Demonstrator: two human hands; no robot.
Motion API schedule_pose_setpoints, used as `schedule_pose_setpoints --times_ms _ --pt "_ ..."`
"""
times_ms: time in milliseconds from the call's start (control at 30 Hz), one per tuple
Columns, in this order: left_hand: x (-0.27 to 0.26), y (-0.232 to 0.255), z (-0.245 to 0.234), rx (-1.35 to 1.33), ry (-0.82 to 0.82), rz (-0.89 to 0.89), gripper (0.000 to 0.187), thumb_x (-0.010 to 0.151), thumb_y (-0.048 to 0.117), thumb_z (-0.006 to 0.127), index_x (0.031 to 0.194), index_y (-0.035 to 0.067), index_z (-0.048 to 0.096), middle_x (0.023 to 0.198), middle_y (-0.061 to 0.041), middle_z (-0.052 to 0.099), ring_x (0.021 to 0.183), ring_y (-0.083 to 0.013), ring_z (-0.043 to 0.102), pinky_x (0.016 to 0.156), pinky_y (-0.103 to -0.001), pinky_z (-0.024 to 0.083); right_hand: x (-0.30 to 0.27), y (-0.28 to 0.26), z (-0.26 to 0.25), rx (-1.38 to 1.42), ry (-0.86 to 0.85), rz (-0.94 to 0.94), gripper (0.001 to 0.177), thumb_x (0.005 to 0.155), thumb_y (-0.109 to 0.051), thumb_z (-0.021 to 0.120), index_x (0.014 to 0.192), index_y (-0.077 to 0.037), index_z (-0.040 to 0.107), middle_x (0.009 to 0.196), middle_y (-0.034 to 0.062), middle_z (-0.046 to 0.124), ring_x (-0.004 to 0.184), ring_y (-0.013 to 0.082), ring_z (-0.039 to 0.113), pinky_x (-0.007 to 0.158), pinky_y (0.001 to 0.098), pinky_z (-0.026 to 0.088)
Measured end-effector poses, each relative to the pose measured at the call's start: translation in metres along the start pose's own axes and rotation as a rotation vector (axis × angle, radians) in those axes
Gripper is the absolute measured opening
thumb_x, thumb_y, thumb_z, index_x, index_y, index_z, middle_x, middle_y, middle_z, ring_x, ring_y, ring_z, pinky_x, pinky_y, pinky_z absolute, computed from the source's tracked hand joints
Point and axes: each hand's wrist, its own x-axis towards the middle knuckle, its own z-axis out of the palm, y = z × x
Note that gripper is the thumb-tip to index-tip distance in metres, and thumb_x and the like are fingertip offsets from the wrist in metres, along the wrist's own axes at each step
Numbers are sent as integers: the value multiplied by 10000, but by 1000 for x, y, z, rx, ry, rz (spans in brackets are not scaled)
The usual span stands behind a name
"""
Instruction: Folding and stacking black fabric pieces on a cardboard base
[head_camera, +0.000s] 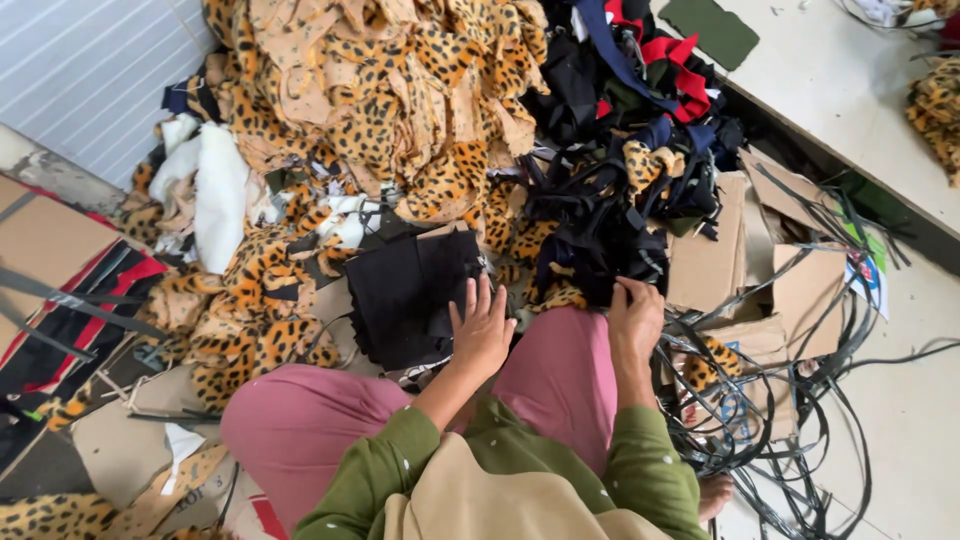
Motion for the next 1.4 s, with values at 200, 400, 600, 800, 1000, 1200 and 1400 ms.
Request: schedule_pose_setpoints --times_ms 200,400,600,800,1000,1200,1400 --pt "5 -36 26 -539 -195 -17 683 1048 637 332 1558 191 416 1644 -79 316 1547 -281 183 1210 -568 219 -46 -100 -37 202 -110 -141 139 892 -326 751 1029 -340 775 940 -67 742 960 141 714 847 283 573" --pt "-44 -21 -35 -1281 -136 -291 798 986 565 570 1569 64 356 1613 -246 309 1493 -458 246 1140 -608 350 -94 -179 -53 534 -589 -304 295 923 -206 735 1209 -137 763 1151 102 752 1077 278 722 897 407 599" --pt "-55 -69 -23 -1439 -113 -339 760 916 375 789 1530 82 452 1529 -264 439 1416 -451 389 1103 -600 376 -51 -179 -50 924 -942 -163 289 995 -111 598 1244 -76 741 880 110 791 714 155 728 624 279 589" --pt "-50 -107 0 -1322 -214 -396 816 907 380 792 1581 201 369 1660 -161 239 1524 -395 184 1075 -793 -31 -21 -265 -79 958 -1362 -154 663 1102 -463 360 1353 101 602 1476 395 455 1435 508 342 1217 580 236" --pt "-79 -117 -44 -1460 -48 -334 676 830 73 818 1454 110 561 1443 -191 566 1295 -322 564 1032 -570 471 -25 -242 -23 754 -1539 -167 591 835 -532 757 1257 -125 674 1243 115 675 1221 290 577 1082 465 432" --pt "-74 -135 -46 -1509 63 -316 663 831 22 797 1446 96 563 1417 -211 583 1226 -332 617 967 -516 537 -72 -216 14 702 -1106 -208 492 766 -425 912 1174 -220 727 1018 41 755 981 177 697 874 342 557" --pt "-65 -164 -23 -1359 67 -333 715 811 31 800 1469 57 523 1519 -256 450 1264 -348 579 1020 -503 502 -65 -192 55 517 -914 -22 305 934 -466 740 1192 -304 734 1089 46 757 1103 229 692 932 398 554"
